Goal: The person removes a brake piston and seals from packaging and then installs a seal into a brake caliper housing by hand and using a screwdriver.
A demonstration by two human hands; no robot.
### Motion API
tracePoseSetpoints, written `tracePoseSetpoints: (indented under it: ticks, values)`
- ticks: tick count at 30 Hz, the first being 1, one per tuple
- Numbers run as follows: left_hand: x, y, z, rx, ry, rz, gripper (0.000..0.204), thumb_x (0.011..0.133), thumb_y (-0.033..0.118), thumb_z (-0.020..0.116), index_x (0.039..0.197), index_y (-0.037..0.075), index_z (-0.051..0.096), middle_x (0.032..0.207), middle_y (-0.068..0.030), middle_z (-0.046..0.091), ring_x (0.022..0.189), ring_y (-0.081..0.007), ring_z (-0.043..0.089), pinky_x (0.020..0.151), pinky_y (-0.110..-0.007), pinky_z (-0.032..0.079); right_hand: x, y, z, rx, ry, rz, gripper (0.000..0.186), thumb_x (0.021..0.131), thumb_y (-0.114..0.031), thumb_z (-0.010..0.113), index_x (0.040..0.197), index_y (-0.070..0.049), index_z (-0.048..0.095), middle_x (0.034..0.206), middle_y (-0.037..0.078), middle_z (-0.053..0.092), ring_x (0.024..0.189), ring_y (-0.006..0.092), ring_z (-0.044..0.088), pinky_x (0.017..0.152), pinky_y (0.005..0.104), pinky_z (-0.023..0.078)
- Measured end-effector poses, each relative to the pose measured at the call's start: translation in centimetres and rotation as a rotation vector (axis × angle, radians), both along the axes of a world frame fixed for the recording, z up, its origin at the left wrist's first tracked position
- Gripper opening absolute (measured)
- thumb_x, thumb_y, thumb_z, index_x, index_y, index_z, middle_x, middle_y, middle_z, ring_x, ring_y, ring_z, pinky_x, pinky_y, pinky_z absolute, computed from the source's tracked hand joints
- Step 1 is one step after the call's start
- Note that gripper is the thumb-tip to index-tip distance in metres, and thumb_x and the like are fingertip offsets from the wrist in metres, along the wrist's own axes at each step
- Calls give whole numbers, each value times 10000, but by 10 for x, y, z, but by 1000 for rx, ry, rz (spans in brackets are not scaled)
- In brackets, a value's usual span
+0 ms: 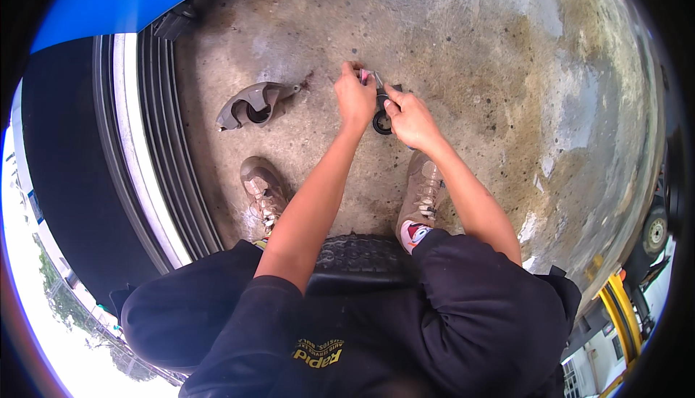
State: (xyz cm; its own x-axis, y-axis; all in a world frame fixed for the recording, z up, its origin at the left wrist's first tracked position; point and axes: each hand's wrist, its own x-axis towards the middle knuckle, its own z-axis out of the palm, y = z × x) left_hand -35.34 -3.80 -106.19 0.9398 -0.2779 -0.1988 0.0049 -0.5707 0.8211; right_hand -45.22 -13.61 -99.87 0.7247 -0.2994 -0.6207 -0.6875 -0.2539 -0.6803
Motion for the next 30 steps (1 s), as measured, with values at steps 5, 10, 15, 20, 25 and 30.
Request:
tracePoseSetpoints:
  ticks: [5, 10, 15, 20, 25, 30]
  values:
    - [1, 0, 0, 1, 15, -7, 327, 839, 14, 742, 1131, -54, 611, 955, -230, 738, 890, -388, 736, 783, -467, 569, 4, 0, 9, -26, -9, 31, 483, 1036, -144, 527, 1500, -9, 508, 1118, 337, 676, 1067, 464, 668, 941, 496, 498]
    - [-2, -1, 9, 82, 45, 67, 312, 846, 28, 744, 1122, -50, 622, 948, -212, 749, 876, -361, 746, 790, -449, 578, 0, 1, 2, -63, -50, 35, 481, 1032, -133, 527, 1495, -3, 511, 1025, 336, 679, 965, 461, 683, 881, 505, 501]
    - [0, 4, 7, 70, 77, 118, 305, 840, 59, 770, 1098, -41, 643, 931, -192, 762, 856, -322, 757, 798, -425, 585, 4, 6, 11, -42, -37, 12, 468, 1071, -158, 506, 1516, -17, 492, 965, 296, 664, 939, 404, 676, 897, 439, 497]
    - [0, 3, 8, 78, 92, 118, 319, 840, 81, 789, 1098, -44, 652, 940, -185, 769, 856, -293, 764, 788, -405, 593, 6, 10, 6, -41, -31, 8, 469, 1070, -148, 504, 1517, -6, 488, 931, 301, 643, 884, 396, 672, 884, 435, 500]
    - [0, 3, 7, 70, 93, 131, 338, 836, 108, 816, 1087, -61, 665, 942, -193, 773, 855, -263, 773, 766, -372, 603, 10, 11, 8, -40, -5, 19, 477, 1059, -123, 501, 1513, 22, 478, 848, 301, 622, 803, 400, 663, 828, 460, 501]
    - [0, 4, 8, 63, 112, 127, 330, 851, 107, 801, 1094, -71, 666, 936, -203, 771, 842, -272, 769, 760, -378, 597, 17, 12, 20, -89, -7, 105, 509, 1005, -46, 483, 1486, 114, 442, 859, 334, 663, 870, 469, 695, 793, 538, 510]
